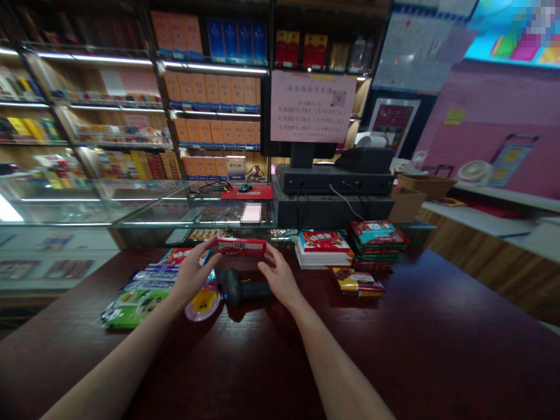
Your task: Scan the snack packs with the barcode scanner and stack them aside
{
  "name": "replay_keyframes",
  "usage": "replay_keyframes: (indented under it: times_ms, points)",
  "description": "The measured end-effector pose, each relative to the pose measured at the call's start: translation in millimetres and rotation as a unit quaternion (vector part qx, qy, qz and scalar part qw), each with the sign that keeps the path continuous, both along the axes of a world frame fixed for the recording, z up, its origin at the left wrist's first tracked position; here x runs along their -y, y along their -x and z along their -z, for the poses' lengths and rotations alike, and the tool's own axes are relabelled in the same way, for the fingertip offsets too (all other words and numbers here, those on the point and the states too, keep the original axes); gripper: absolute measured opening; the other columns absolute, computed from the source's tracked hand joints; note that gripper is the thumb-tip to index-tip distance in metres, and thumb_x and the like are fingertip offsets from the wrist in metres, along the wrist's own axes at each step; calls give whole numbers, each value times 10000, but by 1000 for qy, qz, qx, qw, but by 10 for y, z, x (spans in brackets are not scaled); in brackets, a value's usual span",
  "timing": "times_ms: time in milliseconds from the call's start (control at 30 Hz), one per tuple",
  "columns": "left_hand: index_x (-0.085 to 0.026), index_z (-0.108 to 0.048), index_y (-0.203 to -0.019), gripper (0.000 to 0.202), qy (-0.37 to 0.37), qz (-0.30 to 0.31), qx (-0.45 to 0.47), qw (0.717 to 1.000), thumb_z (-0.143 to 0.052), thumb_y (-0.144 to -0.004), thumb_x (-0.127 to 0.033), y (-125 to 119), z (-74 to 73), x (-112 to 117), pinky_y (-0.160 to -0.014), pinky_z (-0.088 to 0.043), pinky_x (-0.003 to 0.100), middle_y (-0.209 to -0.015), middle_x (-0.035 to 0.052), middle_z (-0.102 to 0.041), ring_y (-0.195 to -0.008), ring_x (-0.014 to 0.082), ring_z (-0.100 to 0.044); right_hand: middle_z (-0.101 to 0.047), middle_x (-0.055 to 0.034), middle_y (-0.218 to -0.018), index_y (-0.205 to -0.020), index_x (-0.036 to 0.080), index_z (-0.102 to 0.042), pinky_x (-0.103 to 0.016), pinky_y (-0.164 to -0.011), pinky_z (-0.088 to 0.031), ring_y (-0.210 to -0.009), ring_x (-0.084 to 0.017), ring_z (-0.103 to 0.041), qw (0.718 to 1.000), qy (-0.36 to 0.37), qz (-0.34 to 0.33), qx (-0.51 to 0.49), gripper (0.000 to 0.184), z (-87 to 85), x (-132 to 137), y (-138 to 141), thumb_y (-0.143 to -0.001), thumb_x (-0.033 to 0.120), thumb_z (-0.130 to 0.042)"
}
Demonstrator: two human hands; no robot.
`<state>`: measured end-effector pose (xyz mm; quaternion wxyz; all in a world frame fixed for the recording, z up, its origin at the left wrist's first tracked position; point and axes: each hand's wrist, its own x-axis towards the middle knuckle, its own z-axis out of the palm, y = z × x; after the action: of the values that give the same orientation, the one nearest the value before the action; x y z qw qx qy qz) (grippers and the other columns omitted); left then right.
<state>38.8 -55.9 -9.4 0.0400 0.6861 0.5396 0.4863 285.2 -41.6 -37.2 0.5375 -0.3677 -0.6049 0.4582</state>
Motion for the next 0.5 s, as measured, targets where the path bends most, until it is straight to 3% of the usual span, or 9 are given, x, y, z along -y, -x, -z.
replay_keyframes:
  times_ms: [300,500]
  points:
    - [-208,-629,-1263,451,36,8,94,995,-584,-866,-417,-56,-49,53,-989,-525,407,-1163,69,-742,-1075,240,-695,-590,-131,-1410,-1392,250,-530,-504,-1101,-442,-1315,-288,-558,999,0,25,-22,661,-35,-6,-2,-790,456,-710]
    - [-183,-657,-1169,432,54,37,168,984,-628,-826,-445,-101,-37,55,-952,-550,398,-1085,81,-761,-1023,237,-718,-636,-125,-1343,-1253,234,-602,-473,-1091,-460,-1251,-268,-611,998,-11,47,-28,518,-42,-5,-3,-800,465,-701]
